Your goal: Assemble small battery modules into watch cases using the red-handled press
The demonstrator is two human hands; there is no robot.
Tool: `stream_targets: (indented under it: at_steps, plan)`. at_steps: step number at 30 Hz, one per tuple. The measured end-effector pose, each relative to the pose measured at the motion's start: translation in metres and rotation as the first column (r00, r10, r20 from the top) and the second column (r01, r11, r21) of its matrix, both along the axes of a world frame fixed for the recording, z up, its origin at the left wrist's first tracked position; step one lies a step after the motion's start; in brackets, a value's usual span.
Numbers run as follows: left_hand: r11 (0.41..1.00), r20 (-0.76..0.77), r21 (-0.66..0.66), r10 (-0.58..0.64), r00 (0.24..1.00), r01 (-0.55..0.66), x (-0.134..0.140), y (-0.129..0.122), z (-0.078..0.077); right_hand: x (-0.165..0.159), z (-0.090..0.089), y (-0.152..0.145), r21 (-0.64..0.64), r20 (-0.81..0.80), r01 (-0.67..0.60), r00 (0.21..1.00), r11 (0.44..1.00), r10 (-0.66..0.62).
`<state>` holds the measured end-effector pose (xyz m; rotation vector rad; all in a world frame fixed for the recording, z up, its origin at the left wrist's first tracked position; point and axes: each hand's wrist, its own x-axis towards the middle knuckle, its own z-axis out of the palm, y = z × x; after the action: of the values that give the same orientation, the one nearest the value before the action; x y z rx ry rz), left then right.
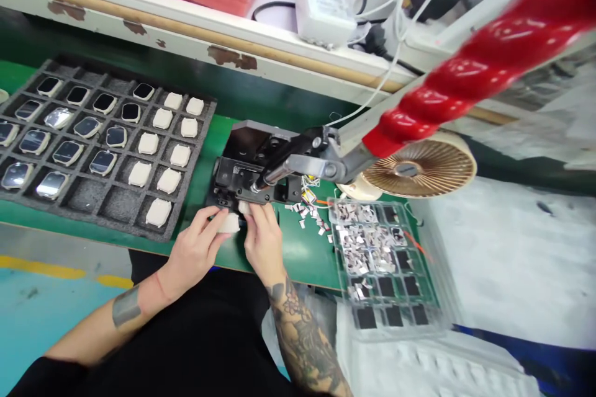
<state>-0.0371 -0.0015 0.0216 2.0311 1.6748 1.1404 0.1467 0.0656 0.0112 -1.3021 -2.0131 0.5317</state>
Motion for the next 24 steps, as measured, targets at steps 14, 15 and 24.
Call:
stream_targets:
  at_steps: [14,15,24]
  plan:
    - [0.928,0.035,-0.344,-0.141,0.989,0.145,0.021,0.039,0.028,0.039,0.021,-0.029,0.196,-0.139,0.063,0.99,0.978,-0.036]
    - [0.916,0.182,-0.331,-0.174,0.968,0.227,0.021,0.028,0.032,0.036,0.022,-0.031,0.24,-0.141,0.044,0.99,0.97,-0.01]
    - [0.995,0.399,-0.04,0.103,0.911,-0.095,-0.032,-0.013,0.058,0.023,0.072,0.023,0.619,-0.104,-0.113,0.969,0.777,0.224]
